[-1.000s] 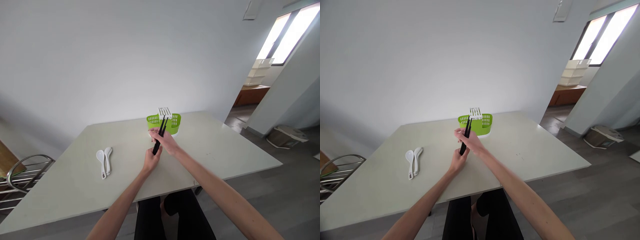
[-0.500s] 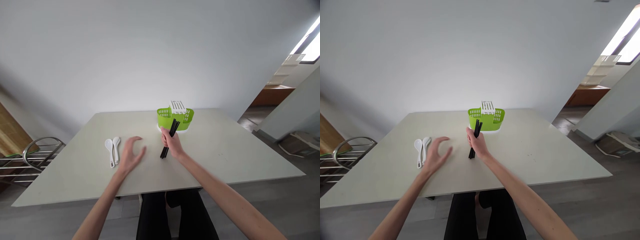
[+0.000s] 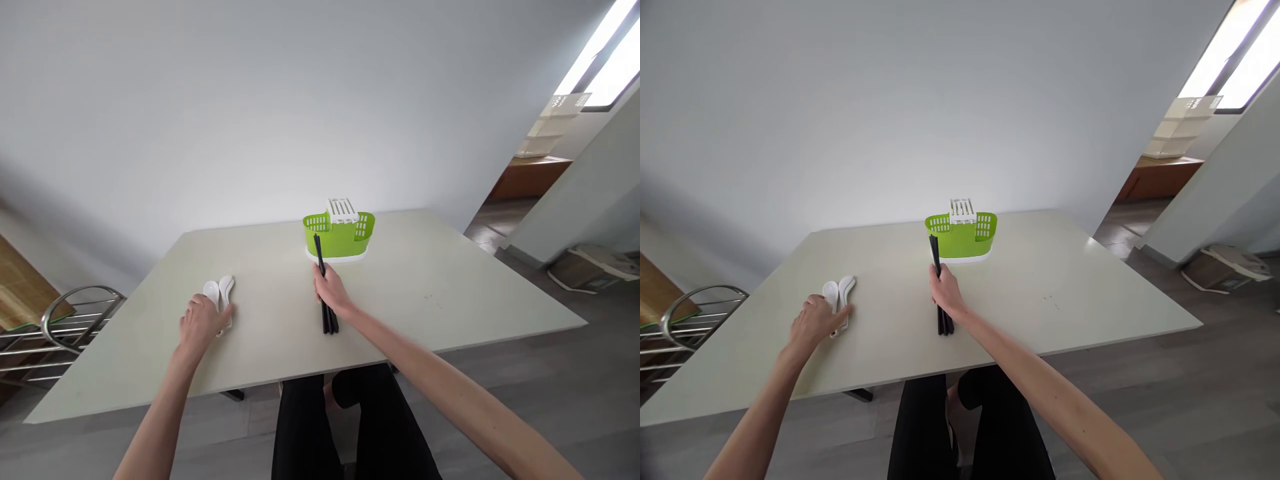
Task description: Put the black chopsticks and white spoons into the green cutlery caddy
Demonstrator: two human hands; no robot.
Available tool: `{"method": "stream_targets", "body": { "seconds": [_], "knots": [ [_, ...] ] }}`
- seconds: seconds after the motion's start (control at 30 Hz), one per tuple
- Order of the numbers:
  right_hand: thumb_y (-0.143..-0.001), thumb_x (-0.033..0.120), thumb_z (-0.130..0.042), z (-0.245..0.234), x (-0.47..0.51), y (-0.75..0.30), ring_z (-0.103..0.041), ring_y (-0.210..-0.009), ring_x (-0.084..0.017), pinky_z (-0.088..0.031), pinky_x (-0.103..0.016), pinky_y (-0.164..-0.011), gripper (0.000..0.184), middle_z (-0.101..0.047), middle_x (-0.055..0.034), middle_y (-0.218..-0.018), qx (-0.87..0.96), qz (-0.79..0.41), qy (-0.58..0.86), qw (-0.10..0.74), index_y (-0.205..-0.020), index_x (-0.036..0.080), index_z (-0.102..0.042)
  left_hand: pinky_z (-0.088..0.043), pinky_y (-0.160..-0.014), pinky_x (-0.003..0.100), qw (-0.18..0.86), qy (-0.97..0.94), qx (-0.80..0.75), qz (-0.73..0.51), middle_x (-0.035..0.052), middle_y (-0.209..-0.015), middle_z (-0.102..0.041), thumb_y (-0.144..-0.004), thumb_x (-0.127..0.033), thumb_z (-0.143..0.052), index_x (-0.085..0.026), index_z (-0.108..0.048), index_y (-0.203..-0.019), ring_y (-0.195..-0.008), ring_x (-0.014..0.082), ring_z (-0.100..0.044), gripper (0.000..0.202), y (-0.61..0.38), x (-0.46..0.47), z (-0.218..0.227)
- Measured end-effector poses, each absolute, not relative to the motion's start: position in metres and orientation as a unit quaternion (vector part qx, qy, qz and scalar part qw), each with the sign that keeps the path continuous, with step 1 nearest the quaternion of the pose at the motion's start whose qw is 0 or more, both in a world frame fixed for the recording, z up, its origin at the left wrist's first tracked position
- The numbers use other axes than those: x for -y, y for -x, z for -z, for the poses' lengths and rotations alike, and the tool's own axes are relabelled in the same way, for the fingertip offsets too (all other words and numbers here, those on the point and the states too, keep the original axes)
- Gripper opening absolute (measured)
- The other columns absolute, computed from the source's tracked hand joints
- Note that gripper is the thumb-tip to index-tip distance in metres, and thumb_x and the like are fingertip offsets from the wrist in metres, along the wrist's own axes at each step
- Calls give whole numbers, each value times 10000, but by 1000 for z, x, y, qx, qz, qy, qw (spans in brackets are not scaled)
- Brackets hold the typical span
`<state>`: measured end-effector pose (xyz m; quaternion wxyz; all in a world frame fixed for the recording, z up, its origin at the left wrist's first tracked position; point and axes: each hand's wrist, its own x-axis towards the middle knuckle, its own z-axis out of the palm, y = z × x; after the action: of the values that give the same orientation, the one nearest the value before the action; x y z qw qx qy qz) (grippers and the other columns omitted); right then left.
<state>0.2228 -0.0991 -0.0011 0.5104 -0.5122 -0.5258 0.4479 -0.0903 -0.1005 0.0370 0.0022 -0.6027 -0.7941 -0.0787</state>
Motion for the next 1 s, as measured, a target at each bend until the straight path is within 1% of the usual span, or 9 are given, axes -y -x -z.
{"method": "stream_targets", "body": {
  "seconds": [0.13,0.23,0.37,0.43,0.53,0.67,0.77,0.9,1.0],
  "knots": [
    [-1071,500,-390,22,93,-226,-607,-549,-196,-491,-315,-544,275,-571,6,-666,534,-371,590,478,-928,273,-452,-529,-872,509,-3,607,793,40,345,-1197,-684,-855,-336,-510,13,-516,-1324,-1105,448,-702,585,82,90,-42],
    [-1053,341,-403,30,91,-224,-697,-855,-275,-543,-378,-743,182,-685,-108,-908,560,-300,617,465,-1106,223,-532,-529,-892,492,11,603,797,35,354,-1209,-669,-846,-177,-472,12,-558,-1282,-1159,442,-686,482,73,89,-40],
    [-963,155,-446,36,95,-209,-590,-1223,-344,-474,-483,-1029,465,-644,-211,-1256,599,-218,635,436,-1427,136,-466,-528,-886,477,50,624,780,15,372,-1209,-637,-855,-69,-410,42,-569,-1252,-1182,443,-658,442,62,96,-35],
    [-891,89,-516,37,98,-199,-545,-1239,-380,-433,-535,-1067,573,-622,-244,-1274,613,-189,647,412,-1461,108,-461,-527,-878,456,68,637,768,-2,356,-1203,-633,-883,-54,-374,41,-565,-1249,-1164,423,-659,424,60,100,-34],
    [-821,19,-560,37,101,-187,-509,-1208,-404,-417,-566,-1043,594,-575,-278,-1282,622,-158,667,378,-1409,87,-515,-525,-860,433,77,657,750,-19,312,-1191,-639,-937,-71,-318,12,-566,-1245,-1133,392,-662,404,61,106,-35],
    [-835,3,-512,36,99,-179,-480,-1178,-396,-412,-555,-1006,528,-513,-298,-1307,625,-134,681,356,-1359,61,-535,-523,-834,430,87,684,724,-26,279,-1164,-647,-962,-98,-301,-19,-569,-1232,-1084,372,-669,388,65,111,-37],
    [-887,86,-535,35,97,-180,-473,-1183,-393,-414,-548,-1012,523,-499,-280,-1310,627,-126,682,355,-1409,75,-503,-512,-838,411,104,695,710,-35,263,-1147,-654,-959,-89,-294,-29,-563,-1214,-1078,361,-674,375,64,114,-37],
    [-936,239,-558,34,101,-199,-469,-1222,-369,-416,-549,-1065,578,-491,-214,-1320,621,-129,663,397,-1495,161,-437,-500,-859,402,112,707,697,-32,249,-1130,-665,-931,-81,-339,-71,-558,-1168,-1102,364,-667,323,60,116,-38],
    [-939,249,-516,36,109,-238,-456,-1266,-351,-405,-535,-1116,568,-475,-215,-1342,615,-128,640,443,-1489,131,-441,-502,-781,391,91,711,697,-14,227,-1130,-663,-955,-122,-339,-110,-525,-1167,-1017,344,-694,282,54,117,-44]
  ]
}}
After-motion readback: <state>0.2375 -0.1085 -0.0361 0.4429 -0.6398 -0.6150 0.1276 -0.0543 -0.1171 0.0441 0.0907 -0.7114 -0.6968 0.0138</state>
